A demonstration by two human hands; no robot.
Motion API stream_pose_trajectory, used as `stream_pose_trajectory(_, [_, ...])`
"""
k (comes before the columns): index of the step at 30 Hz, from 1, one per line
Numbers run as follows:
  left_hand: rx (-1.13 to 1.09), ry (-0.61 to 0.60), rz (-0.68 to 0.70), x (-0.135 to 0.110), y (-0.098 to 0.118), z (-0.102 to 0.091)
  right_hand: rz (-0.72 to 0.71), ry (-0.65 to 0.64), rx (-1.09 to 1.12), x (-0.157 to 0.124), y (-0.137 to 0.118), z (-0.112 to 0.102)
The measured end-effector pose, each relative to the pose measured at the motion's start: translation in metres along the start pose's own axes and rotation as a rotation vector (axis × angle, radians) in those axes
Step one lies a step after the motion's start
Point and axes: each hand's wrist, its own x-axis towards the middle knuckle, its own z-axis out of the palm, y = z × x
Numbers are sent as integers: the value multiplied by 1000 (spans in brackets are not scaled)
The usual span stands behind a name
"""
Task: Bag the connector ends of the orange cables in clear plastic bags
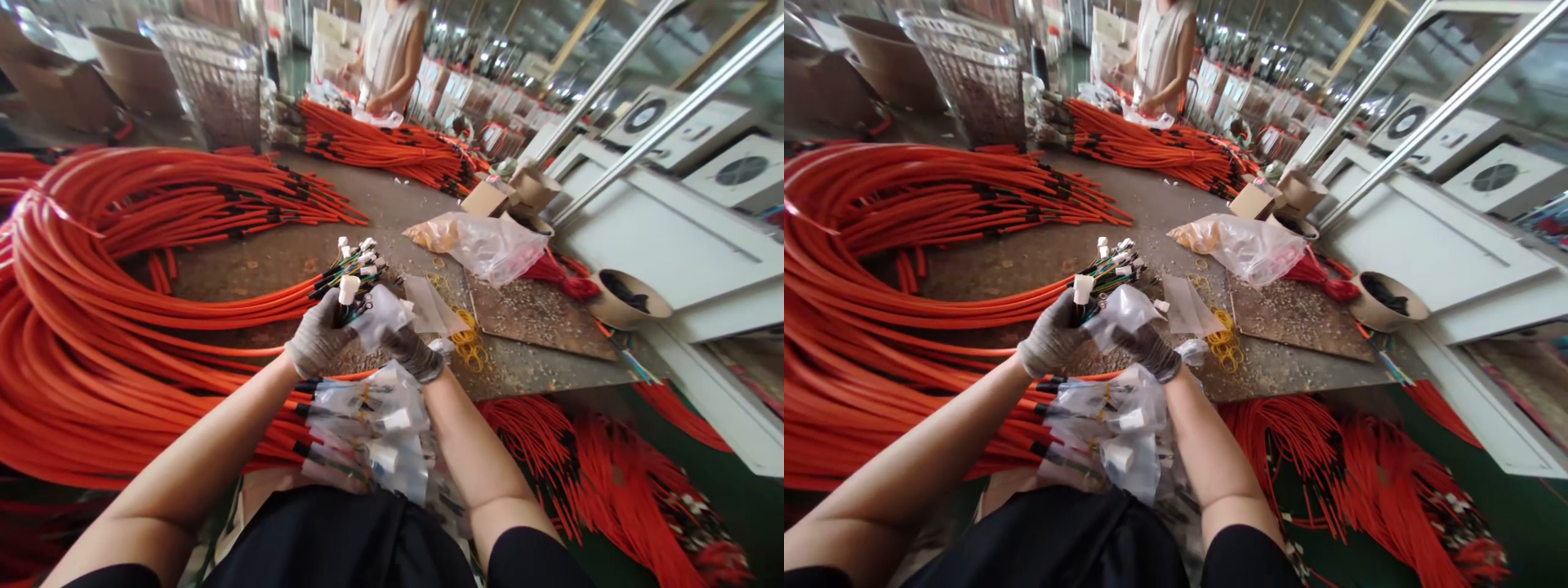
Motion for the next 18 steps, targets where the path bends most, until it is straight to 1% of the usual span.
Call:
stream_pose_trajectory(1, [68,-11,-28,-2,-2,0,42,-1,82,2,0,3])
stream_pose_trajectory(3, [205,-25,-94,-7,-3,-2,183,47,376,8,0,6])
stream_pose_trajectory(5, [291,-50,-121,-13,0,-3,301,167,716,12,-2,4])
stream_pose_trajectory(6, [329,-71,-114,-16,3,-3,323,242,837,14,-3,1])
stream_pose_trajectory(7, [359,-100,-95,-18,5,-3,312,298,899,14,-4,-1])
stream_pose_trajectory(8, [377,-139,-66,-19,8,-2,286,327,929,14,-5,-2])
stream_pose_trajectory(10, [407,-234,-28,-19,10,-2,231,311,922,11,-4,0])
stream_pose_trajectory(11, [415,-288,-33,-18,10,-4,202,280,892,9,-3,4])
stream_pose_trajectory(13, [383,-427,-124,-15,5,-12,153,240,803,5,1,13])
stream_pose_trajectory(15, [239,-534,-253,-13,-2,-25,199,192,704,2,6,19])
stream_pose_trajectory(16, [144,-549,-295,-13,-6,-32,258,148,664,2,8,21])
stream_pose_trajectory(17, [54,-535,-311,-13,-9,-37,323,99,634,1,9,20])
stream_pose_trajectory(18, [-16,-492,-303,-13,-10,-41,376,62,617,1,9,17])
